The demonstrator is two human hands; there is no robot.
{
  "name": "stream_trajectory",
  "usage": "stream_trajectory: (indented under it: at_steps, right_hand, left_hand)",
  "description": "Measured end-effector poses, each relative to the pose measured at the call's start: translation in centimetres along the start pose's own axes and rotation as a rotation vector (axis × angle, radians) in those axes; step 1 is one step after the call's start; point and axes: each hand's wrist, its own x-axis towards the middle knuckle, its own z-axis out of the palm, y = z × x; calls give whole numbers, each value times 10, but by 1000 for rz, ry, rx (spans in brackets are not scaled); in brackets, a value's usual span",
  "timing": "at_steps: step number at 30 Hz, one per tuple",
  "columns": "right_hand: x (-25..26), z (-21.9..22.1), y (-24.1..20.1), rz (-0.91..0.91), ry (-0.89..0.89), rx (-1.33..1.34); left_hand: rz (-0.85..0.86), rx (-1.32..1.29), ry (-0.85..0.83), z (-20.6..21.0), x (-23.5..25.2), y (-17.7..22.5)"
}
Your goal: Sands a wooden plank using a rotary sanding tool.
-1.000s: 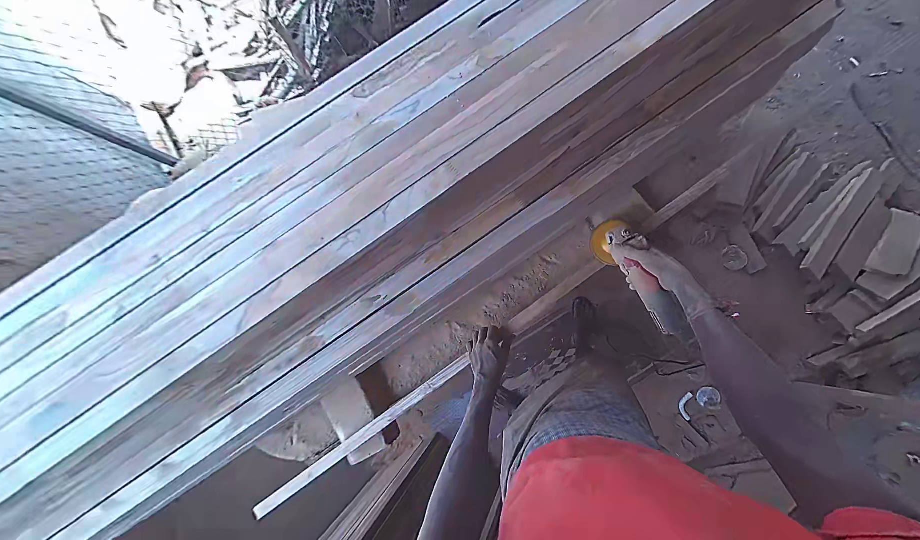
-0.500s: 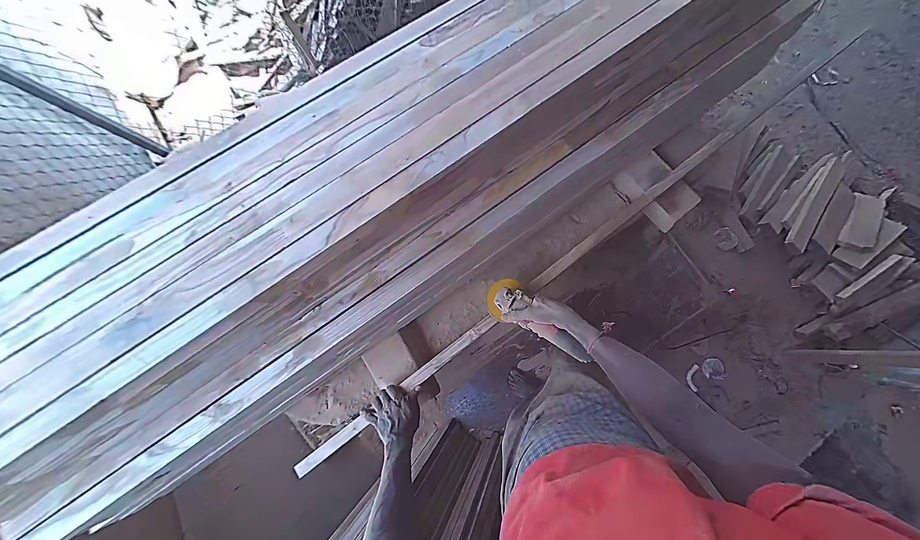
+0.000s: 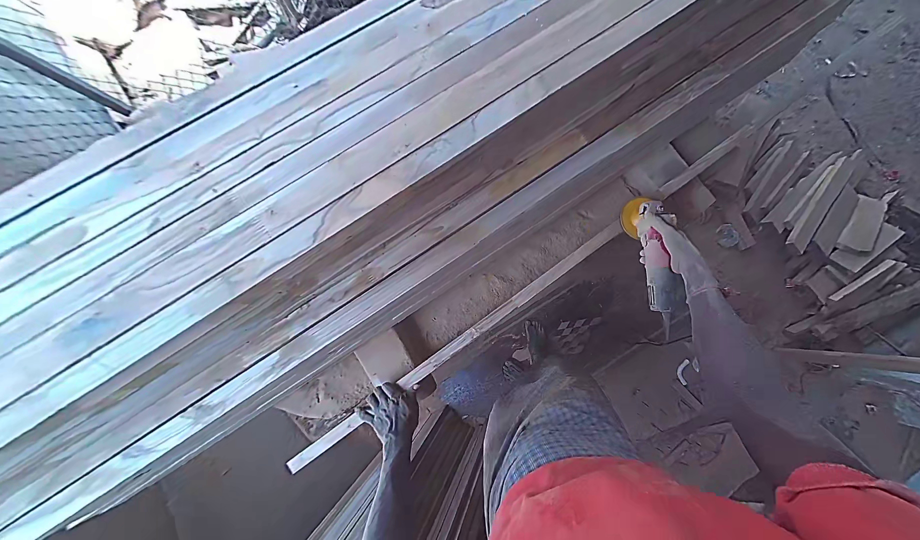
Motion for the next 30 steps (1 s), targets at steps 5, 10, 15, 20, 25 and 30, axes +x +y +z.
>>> stream_trajectory:
  at_steps: [5, 10, 15, 20, 25, 30]
  right_hand:
    - [-14, 23, -4, 17, -25, -142]
    - [-70, 134, 29, 63, -212, -316]
    - [-160, 262, 75, 9, -428, -457]
    - [-243, 378, 119, -33, -590, -586]
    - [-308, 488, 158, -138, -696, -817]
    - [-361, 562, 162, -231, -756, -1007]
  left_hand:
    - [23, -74, -65, -19, -16, 71]
    - [144, -230, -13, -26, -6, 101]
    - [118, -201, -2, -10, 6, -21]
    - [-136, -228, -88, 15, 6, -204]
    - [-407, -317, -182, 45, -33, -332]
    - [-378, -505, -212, 70, -54, -342]
